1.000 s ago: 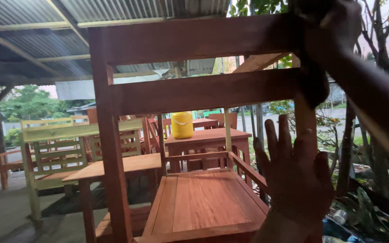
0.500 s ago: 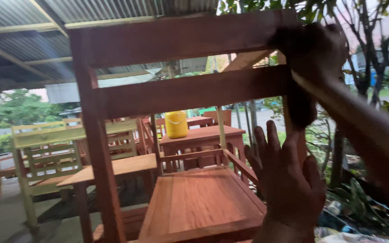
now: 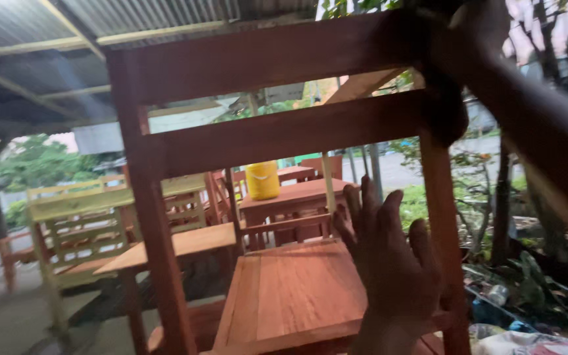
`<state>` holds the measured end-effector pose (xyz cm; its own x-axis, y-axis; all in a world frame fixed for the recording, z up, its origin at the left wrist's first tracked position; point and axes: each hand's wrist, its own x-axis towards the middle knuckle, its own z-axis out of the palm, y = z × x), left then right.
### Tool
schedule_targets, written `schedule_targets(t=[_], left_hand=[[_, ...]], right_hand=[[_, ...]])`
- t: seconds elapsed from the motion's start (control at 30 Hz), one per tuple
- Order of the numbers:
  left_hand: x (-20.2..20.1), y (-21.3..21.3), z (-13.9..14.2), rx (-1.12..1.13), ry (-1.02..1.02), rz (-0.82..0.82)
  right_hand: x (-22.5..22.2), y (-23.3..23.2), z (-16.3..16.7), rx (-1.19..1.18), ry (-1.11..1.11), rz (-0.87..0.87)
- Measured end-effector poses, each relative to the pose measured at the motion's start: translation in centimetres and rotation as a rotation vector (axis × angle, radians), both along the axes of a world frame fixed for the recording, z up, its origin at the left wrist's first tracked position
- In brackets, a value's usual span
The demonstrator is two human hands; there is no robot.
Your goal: The person wipes a reddish wood stain or oil onto a wooden furniture frame using a dark cloth, working over the legs, rails, side panels and tabletop surfaces of the piece, moving around it to reach different sides.
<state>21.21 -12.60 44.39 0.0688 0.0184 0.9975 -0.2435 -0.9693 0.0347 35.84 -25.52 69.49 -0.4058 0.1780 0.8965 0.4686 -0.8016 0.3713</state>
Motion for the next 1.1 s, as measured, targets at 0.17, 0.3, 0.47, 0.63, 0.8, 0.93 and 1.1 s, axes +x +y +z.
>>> schedule_targets(t=[0.17,0.3,0.47,0.63,0.8,0.93,1.1], left_hand=[[0.5,0.0,-0.6,-0.049,-0.067,0.019],[0.8,0.3,-1.3,-0.082,-0.056,-0.006],[1.3,1.4,-2.1,-0.097,-0.092,0.011],[1.6,2.0,-2.9,-0.104,-0.078,0.013],[1.6,2.1,-2.1,-0.112,-0.097,0.021],[1.4,2.2,-1.5,-0.159,-0.086,0.031],[1.1,2.7,-2.1,-0.151,-0.068,0.07]], right_hand=[[0.6,1.0,-4.8,-0.035,-0.095,0.117],[0.8,2.5,-13.8,0.18,0.193,0.555],[1.0,4.4,-25.0,0.295,0.406,0.642],[-2.6,5.3,-33.3,0.226,0.421,0.569],[-4.6,2.4,-32.9,-0.119,0.473,0.391],[-3.6,3.1,-29.4,-0.225,0.353,0.137],[-3.1,5.5,-29.3,-0.904,0.588,-0.403]])
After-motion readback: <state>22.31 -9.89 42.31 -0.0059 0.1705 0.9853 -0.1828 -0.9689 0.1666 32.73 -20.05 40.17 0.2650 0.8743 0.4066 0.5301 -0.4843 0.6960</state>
